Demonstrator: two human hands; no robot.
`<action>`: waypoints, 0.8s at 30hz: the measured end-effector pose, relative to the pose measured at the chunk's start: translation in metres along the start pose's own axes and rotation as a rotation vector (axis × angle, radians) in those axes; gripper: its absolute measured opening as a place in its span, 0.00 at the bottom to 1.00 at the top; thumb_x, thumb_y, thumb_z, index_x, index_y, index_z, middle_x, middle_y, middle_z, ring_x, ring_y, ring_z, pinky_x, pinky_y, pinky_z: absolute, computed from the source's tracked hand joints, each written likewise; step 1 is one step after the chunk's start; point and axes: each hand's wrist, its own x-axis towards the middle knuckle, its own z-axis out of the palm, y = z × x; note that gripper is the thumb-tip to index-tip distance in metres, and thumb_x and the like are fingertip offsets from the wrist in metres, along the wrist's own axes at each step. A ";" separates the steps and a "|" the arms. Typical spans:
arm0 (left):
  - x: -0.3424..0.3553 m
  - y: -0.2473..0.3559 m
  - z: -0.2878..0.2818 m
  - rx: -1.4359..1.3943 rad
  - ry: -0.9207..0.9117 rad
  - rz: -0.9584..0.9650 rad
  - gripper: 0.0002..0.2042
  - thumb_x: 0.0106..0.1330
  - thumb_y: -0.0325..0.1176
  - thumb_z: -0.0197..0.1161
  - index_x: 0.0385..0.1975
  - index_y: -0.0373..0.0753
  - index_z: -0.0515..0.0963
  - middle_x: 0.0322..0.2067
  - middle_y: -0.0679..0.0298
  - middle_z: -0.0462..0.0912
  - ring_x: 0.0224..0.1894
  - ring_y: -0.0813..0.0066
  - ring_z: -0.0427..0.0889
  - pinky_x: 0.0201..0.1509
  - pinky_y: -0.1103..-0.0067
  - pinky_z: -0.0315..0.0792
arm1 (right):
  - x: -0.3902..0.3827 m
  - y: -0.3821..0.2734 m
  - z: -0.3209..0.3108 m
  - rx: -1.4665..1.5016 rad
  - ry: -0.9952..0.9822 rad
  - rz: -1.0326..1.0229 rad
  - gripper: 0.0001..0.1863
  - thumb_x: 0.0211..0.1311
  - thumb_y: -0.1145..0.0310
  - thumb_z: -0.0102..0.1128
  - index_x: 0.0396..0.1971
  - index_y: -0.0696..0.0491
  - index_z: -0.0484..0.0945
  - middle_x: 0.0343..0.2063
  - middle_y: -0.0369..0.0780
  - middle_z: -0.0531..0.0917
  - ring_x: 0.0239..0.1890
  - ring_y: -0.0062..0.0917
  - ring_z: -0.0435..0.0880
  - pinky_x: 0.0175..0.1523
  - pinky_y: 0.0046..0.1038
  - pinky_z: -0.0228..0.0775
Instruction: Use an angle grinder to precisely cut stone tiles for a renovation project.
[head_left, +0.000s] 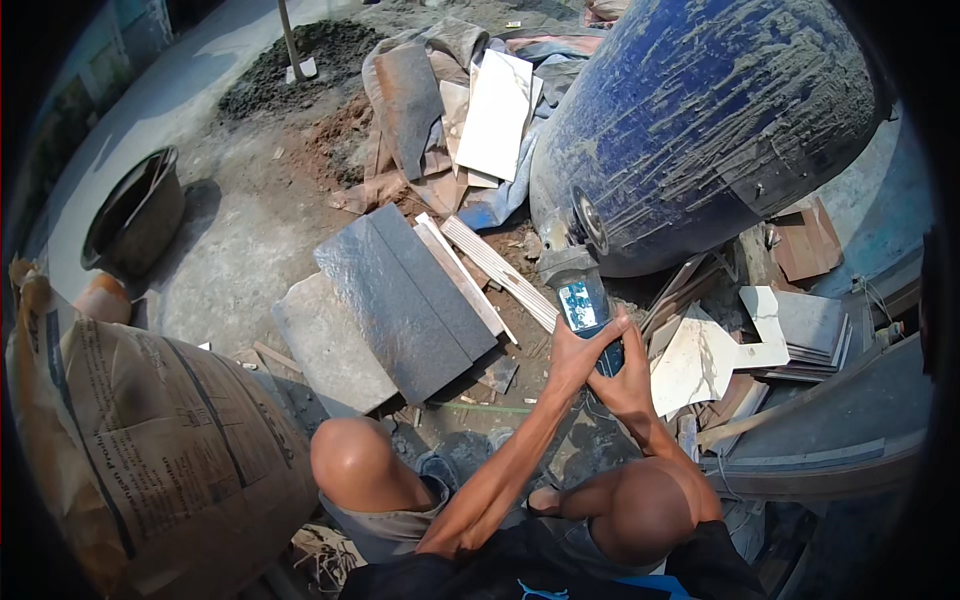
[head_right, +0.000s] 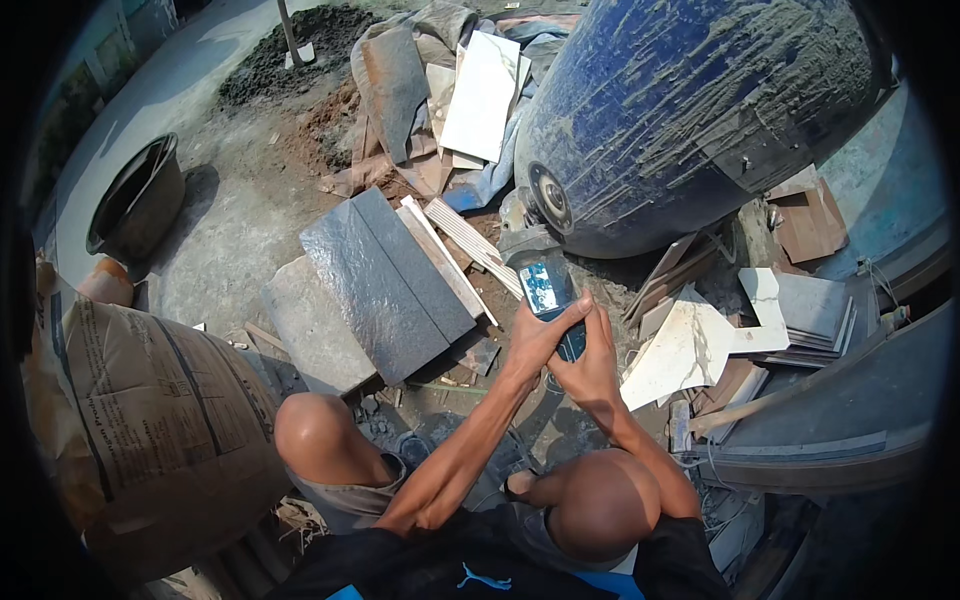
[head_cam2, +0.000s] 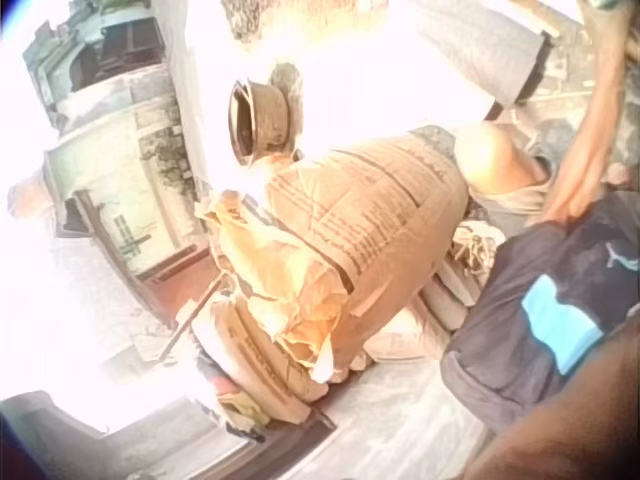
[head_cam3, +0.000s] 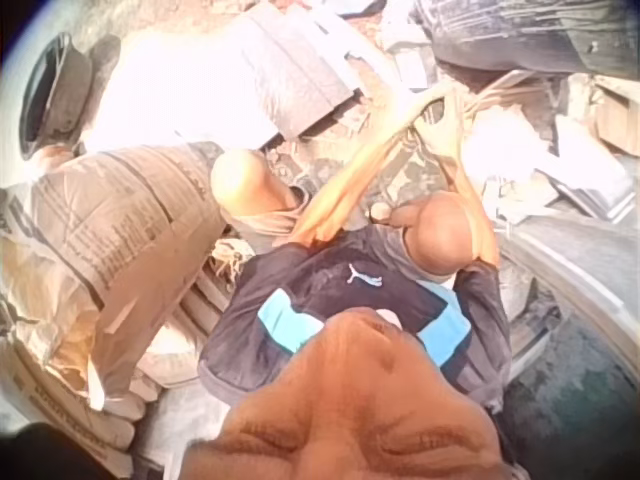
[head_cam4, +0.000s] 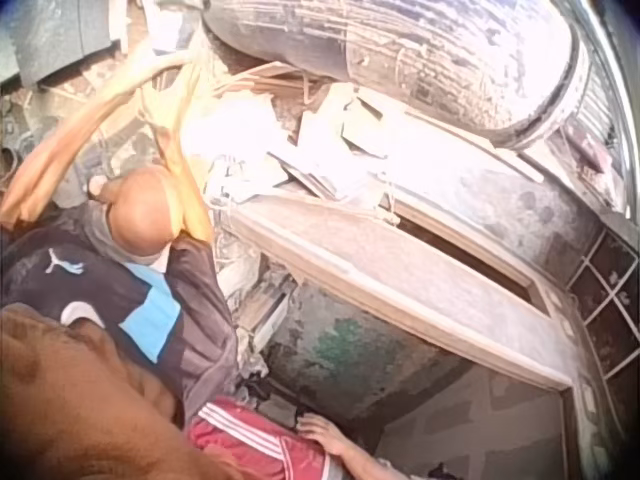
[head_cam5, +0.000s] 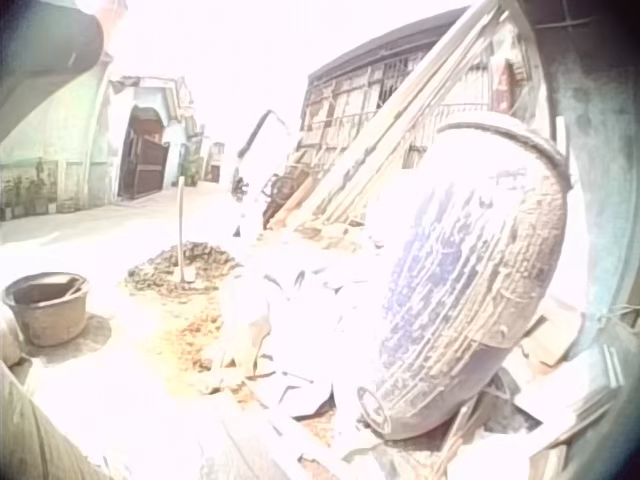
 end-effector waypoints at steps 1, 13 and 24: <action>0.006 0.000 -0.002 0.011 0.002 0.015 0.21 0.53 0.40 0.70 0.41 0.34 0.73 0.33 0.64 0.78 0.34 0.80 0.76 0.37 0.82 0.72 | -0.001 0.005 0.014 0.088 -0.015 0.001 0.38 0.47 0.71 0.62 0.60 0.62 0.57 0.48 0.51 0.69 0.54 0.44 0.68 0.60 0.37 0.58; -0.008 -0.059 -0.049 -0.536 -0.322 -0.259 0.27 0.49 0.47 0.64 0.45 0.34 0.68 0.36 0.58 0.75 0.40 0.67 0.78 0.43 0.68 0.77 | 0.045 0.106 0.065 1.416 -0.895 0.580 0.39 0.60 0.37 0.43 0.54 0.60 0.66 0.33 0.39 0.80 0.26 0.13 0.76 0.23 0.12 0.65; -0.007 -0.074 -0.023 0.110 -0.163 -0.304 0.23 0.56 0.43 0.65 0.45 0.35 0.71 0.36 0.63 0.77 0.34 0.75 0.78 0.39 0.77 0.73 | 0.037 0.131 0.053 1.327 -0.354 0.424 0.27 0.63 0.51 0.51 0.52 0.58 0.67 0.42 0.37 0.77 0.41 0.16 0.76 0.46 0.21 0.70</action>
